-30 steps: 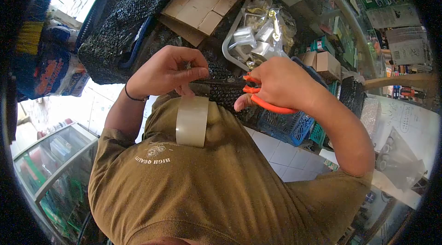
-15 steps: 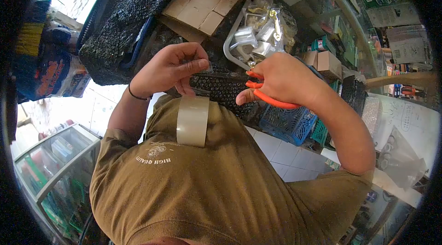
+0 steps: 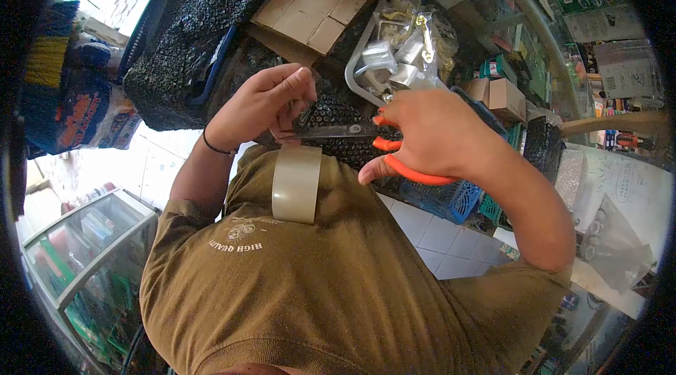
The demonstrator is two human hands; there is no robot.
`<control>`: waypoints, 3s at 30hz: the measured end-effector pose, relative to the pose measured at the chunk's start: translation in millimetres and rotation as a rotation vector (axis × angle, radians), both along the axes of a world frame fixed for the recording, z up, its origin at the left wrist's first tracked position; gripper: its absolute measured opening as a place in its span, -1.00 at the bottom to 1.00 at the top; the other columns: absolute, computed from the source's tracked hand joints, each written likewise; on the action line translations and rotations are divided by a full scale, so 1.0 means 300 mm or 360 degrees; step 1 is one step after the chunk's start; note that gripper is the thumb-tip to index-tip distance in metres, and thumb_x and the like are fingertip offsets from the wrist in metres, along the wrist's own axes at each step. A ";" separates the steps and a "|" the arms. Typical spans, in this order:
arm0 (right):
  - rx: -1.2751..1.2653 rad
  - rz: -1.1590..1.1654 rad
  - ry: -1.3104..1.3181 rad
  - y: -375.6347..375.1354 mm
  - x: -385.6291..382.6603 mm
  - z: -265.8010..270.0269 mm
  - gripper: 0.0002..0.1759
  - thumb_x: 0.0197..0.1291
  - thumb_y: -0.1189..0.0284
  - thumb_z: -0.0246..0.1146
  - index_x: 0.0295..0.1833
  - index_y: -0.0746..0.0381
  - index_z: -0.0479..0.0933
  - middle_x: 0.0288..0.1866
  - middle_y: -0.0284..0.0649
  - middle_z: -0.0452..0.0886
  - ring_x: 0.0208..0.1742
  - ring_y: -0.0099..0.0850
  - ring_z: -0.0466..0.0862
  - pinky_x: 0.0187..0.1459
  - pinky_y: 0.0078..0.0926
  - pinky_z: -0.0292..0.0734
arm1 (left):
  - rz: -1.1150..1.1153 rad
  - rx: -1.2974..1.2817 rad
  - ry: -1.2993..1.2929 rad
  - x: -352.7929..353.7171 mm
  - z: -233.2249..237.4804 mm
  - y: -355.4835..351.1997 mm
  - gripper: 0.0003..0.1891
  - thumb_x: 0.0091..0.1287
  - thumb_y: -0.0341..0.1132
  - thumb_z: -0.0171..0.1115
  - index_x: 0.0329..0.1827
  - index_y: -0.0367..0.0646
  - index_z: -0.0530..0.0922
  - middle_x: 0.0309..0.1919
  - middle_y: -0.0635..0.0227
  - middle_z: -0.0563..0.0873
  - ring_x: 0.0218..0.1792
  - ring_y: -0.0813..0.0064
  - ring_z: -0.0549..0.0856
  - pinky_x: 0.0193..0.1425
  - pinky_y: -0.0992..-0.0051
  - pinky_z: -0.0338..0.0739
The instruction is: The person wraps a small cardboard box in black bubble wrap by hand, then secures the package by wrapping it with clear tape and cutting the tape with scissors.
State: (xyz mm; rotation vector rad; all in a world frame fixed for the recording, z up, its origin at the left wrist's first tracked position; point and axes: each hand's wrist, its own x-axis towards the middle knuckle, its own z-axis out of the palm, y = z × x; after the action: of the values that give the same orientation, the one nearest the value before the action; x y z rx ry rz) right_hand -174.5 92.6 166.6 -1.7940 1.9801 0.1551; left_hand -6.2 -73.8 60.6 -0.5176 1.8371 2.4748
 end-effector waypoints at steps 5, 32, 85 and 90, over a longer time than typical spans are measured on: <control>0.0020 -0.0252 0.0126 -0.029 -0.015 0.061 -0.29 -0.21 -0.20 0.40 -0.44 0.33 0.52 -0.51 -0.04 0.54 -0.43 -0.04 0.56 -0.37 -0.24 0.46 | 0.0143 0.0186 -0.0058 0.031 -0.038 0.002 -0.56 0.51 0.02 -0.17 -0.20 -0.20 0.48 -0.57 0.43 0.51 -0.70 0.65 0.60 -0.66 0.74 0.53; 0.0287 -0.1531 -0.0992 -0.430 0.291 -0.814 -0.54 0.08 0.14 0.33 -0.22 0.39 0.64 -0.22 0.03 0.68 -0.13 -0.17 0.72 -0.25 -0.28 0.63 | 0.0732 0.0266 0.0281 0.243 -0.133 0.031 -0.47 0.52 0.09 -0.31 -0.15 -0.23 0.45 -0.52 0.37 0.54 -0.60 0.71 0.55 -0.60 0.75 0.48; -0.0245 -0.0840 -0.1758 0.071 0.359 -0.214 -0.69 0.13 0.28 0.33 -0.17 0.34 0.61 -0.44 -0.24 0.65 -0.43 -0.62 0.57 -0.36 -0.61 0.49 | 0.0011 0.0120 0.1364 0.195 -0.124 -0.041 -0.26 0.41 0.26 -0.31 -0.12 -0.37 0.51 -0.12 0.02 0.53 -0.08 0.16 0.66 0.02 0.30 0.58; -0.0413 -0.0814 -0.1653 0.082 0.374 -0.214 -0.73 0.12 0.32 0.33 -0.21 0.33 0.60 -0.47 -0.28 0.60 -0.49 -0.63 0.51 -0.44 -0.61 0.41 | 0.0042 -0.0087 0.1334 0.206 -0.097 -0.042 -0.19 0.36 0.36 -0.34 -0.19 -0.32 0.55 -0.20 0.04 0.53 -0.15 0.03 0.69 -0.10 0.13 0.66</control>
State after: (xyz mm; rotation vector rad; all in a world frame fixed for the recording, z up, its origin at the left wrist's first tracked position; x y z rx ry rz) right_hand -62.4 117.3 102.4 -1.0336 1.5835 -1.0163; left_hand 55.8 -86.3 31.4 0.6130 2.0980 2.9097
